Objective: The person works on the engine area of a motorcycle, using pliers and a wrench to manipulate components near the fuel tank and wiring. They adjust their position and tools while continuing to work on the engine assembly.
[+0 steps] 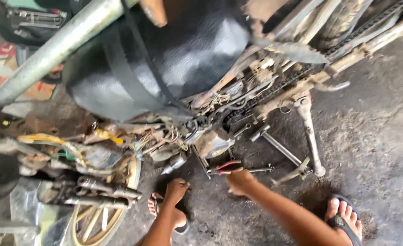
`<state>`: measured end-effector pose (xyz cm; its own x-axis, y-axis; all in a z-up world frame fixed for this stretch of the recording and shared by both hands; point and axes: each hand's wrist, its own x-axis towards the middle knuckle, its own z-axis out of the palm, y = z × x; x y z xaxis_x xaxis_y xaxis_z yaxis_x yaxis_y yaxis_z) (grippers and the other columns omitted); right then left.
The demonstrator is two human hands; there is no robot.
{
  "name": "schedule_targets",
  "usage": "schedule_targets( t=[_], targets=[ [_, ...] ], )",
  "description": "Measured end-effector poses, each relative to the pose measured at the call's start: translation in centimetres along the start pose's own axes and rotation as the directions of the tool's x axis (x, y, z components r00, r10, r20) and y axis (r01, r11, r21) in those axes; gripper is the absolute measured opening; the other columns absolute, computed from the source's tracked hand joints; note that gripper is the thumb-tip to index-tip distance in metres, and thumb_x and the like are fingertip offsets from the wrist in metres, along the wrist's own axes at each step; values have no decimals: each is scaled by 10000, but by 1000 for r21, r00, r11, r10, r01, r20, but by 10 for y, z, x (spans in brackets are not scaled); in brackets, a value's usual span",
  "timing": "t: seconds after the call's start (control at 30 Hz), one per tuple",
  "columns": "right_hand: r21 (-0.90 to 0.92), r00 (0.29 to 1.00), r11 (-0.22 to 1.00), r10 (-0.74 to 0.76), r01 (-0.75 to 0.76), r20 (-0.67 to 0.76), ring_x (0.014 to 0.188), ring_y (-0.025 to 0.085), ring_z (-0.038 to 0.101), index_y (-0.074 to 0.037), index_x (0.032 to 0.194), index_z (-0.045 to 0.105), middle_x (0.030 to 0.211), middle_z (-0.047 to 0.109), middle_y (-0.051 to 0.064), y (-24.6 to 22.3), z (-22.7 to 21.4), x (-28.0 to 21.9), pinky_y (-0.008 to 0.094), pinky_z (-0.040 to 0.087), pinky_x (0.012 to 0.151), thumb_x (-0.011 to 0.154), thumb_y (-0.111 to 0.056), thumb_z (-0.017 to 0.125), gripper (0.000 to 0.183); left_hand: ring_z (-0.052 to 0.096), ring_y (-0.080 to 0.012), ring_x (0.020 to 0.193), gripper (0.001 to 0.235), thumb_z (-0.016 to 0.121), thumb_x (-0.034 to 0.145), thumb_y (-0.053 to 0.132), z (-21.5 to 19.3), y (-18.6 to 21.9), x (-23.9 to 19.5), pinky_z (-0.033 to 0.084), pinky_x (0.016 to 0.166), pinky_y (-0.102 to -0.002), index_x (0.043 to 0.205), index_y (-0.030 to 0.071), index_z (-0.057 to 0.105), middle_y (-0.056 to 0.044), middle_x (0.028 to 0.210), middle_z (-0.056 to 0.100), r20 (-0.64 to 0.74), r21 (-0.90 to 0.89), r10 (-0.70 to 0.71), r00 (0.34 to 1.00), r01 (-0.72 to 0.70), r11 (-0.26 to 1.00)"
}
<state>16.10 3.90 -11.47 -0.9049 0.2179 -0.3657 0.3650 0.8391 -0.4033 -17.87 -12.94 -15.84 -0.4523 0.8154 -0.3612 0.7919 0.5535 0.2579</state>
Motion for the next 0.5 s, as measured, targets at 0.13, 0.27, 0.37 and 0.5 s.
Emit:
schedule_targets(
  t=[0.13, 0.27, 0.37, 0.5],
  targets=[
    [104, 999, 995, 0, 5, -44, 937, 371, 728, 19, 1032, 733, 988, 737, 197, -17, 65, 24, 488, 607, 795, 941, -381, 727, 411, 705, -309, 680, 297, 759, 956, 323, 1, 42, 35, 526, 656, -429, 976, 27, 779, -149, 798, 733, -86, -171, -115, 990, 99, 980],
    [354, 992, 930, 118, -96, -40, 817, 334, 724, -19, 1028, 693, 921, 704, 171, -22, 98, 26, 457, 626, 674, 988, -274, 646, 262, 710, -331, 756, 279, 729, 913, 254, 1, 88, 74, 553, 698, -457, 1052, 12, 718, -157, 841, 733, -135, -417, -258, 957, 181, 891],
    [481, 970, 874, 169, -65, -176, 783, 301, 691, -43, 1080, 631, 889, 662, 146, -5, 125, 7, 430, 617, 663, 1006, -269, 598, 240, 720, -318, 909, 289, 648, 924, 229, 43, 36, 136, 563, 783, -449, 1100, 11, 719, -154, 989, 742, -243, -401, -286, 927, 173, 900],
    [444, 841, 889, 155, 109, -518, 828, 244, 622, -51, 957, 621, 903, 611, 98, 11, 163, 3, 389, 567, 749, 963, -231, 627, 180, 566, -258, 1145, 421, 434, 1019, 327, 64, 6, 178, 447, 939, -379, 1322, 55, 542, -94, 1272, 580, -114, -895, -338, 934, 51, 443]
  ],
)
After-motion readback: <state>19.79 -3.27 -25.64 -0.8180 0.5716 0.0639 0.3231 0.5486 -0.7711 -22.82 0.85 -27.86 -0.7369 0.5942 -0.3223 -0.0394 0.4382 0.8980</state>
